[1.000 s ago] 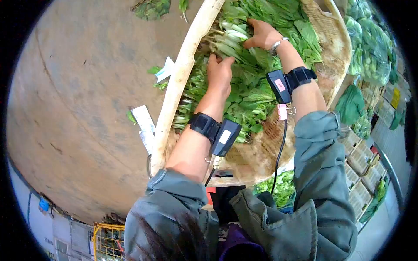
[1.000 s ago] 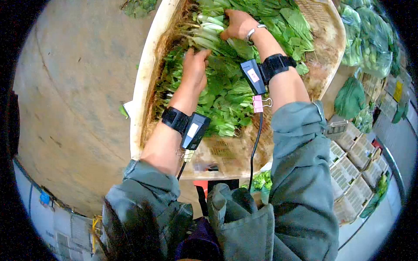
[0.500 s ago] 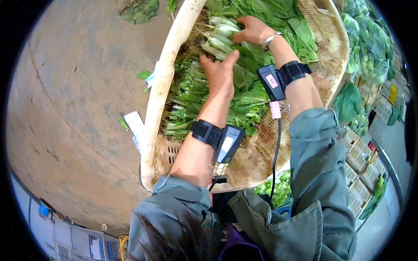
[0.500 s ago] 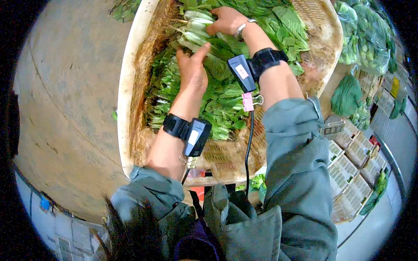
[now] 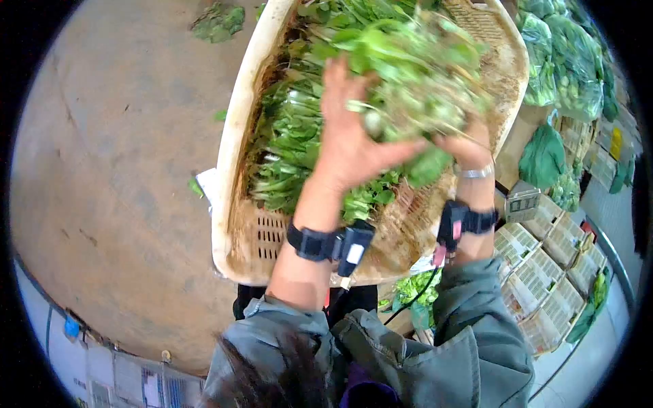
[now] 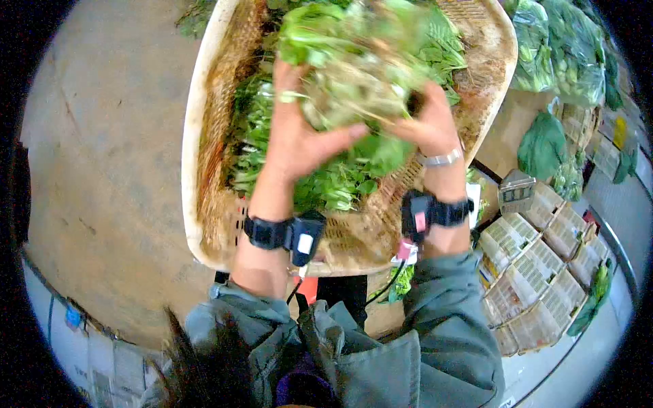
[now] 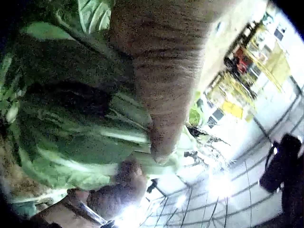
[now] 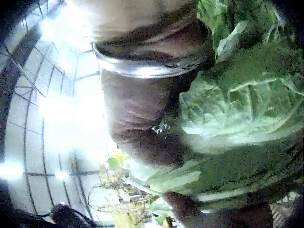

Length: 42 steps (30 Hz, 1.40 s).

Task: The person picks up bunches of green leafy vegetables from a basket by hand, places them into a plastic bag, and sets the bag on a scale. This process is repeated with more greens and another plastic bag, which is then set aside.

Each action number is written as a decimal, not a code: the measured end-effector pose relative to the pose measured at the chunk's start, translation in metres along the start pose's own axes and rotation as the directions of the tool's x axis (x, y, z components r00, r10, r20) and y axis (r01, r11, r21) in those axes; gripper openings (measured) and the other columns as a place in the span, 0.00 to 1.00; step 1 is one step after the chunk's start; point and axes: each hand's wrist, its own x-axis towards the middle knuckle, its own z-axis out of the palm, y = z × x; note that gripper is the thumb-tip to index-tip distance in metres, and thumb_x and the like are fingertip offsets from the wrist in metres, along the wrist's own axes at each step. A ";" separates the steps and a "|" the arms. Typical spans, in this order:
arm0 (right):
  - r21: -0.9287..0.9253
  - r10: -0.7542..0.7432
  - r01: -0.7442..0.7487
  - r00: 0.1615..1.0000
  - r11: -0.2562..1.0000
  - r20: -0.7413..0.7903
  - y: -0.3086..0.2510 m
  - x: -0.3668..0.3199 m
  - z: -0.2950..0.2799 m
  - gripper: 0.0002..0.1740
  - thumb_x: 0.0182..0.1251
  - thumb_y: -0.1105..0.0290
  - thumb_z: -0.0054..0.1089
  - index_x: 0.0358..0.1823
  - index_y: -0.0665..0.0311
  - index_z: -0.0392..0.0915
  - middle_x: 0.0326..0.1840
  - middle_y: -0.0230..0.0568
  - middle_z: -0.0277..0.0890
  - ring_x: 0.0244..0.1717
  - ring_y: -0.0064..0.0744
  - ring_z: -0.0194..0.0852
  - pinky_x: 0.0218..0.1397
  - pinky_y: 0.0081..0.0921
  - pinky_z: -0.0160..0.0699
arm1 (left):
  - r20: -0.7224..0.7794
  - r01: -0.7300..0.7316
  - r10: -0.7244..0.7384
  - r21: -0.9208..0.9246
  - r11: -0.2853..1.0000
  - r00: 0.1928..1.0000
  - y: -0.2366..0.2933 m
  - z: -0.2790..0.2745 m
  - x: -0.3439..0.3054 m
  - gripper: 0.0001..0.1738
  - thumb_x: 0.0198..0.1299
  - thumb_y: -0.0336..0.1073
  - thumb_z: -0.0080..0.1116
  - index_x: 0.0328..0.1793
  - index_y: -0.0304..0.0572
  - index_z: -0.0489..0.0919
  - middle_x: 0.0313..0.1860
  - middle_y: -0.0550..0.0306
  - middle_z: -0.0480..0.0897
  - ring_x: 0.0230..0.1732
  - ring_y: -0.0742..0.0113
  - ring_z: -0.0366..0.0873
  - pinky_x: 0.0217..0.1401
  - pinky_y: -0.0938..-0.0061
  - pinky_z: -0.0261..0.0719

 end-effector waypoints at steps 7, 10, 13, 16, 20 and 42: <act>0.643 0.191 -0.328 0.942 0.692 0.276 -0.083 -0.208 -0.064 0.30 0.61 0.52 0.39 0.58 0.67 0.61 0.55 0.52 0.66 0.52 0.46 0.69 0.56 0.42 0.67 | 0.212 0.183 -0.108 -0.374 0.909 0.971 0.135 0.048 -0.155 0.61 0.30 0.47 0.74 0.65 0.30 0.45 0.58 0.42 0.60 0.61 0.53 0.58 0.65 0.67 0.54; -0.213 0.307 -0.243 0.881 0.946 0.361 -0.100 -0.289 -0.081 0.40 0.44 0.56 0.66 0.57 0.70 0.60 0.53 0.53 0.67 0.52 0.47 0.67 0.55 0.37 0.66 | 0.375 0.515 -0.353 -0.636 0.574 0.857 0.163 0.080 -0.255 0.58 0.35 0.42 0.71 0.66 0.29 0.44 0.62 0.43 0.58 0.64 0.54 0.57 0.65 0.68 0.56; -0.442 0.378 -0.151 0.787 0.884 0.487 -0.080 -0.357 -0.069 0.44 0.38 0.57 0.70 0.56 0.71 0.60 0.53 0.56 0.64 0.54 0.51 0.64 0.57 0.38 0.62 | 0.658 0.771 -0.440 -0.620 0.145 0.612 0.159 0.104 -0.365 0.48 0.40 0.38 0.68 0.66 0.34 0.53 0.57 0.51 0.68 0.59 0.63 0.64 0.62 0.70 0.61; -0.526 0.546 -0.228 0.590 0.820 0.595 -0.005 -0.402 -0.038 0.42 0.46 0.49 0.62 0.55 0.74 0.60 0.51 0.60 0.64 0.53 0.56 0.64 0.55 0.38 0.64 | 0.688 0.629 -0.564 -0.698 -0.342 0.457 0.120 0.145 -0.477 0.33 0.50 0.41 0.60 0.61 0.39 0.62 0.55 0.53 0.72 0.53 0.61 0.71 0.58 0.66 0.69; -0.334 0.407 -0.233 0.509 0.913 0.758 0.110 -0.394 0.032 0.32 0.48 0.50 0.60 0.51 0.64 0.68 0.45 0.52 0.73 0.45 0.50 0.72 0.49 0.35 0.70 | 0.538 0.495 -0.799 -0.789 -0.364 0.269 0.027 0.172 -0.536 0.26 0.56 0.44 0.51 0.59 0.40 0.65 0.51 0.54 0.74 0.49 0.62 0.74 0.53 0.66 0.72; -0.519 0.306 0.117 0.690 0.847 0.656 0.384 -0.305 0.274 0.31 0.48 0.49 0.50 0.45 0.69 0.73 0.47 0.57 0.71 0.49 0.45 0.69 0.56 0.33 0.65 | -0.040 0.299 -0.970 -0.947 0.113 0.239 -0.289 0.096 -0.511 0.21 0.55 0.47 0.55 0.48 0.40 0.73 0.43 0.59 0.75 0.43 0.63 0.73 0.46 0.71 0.71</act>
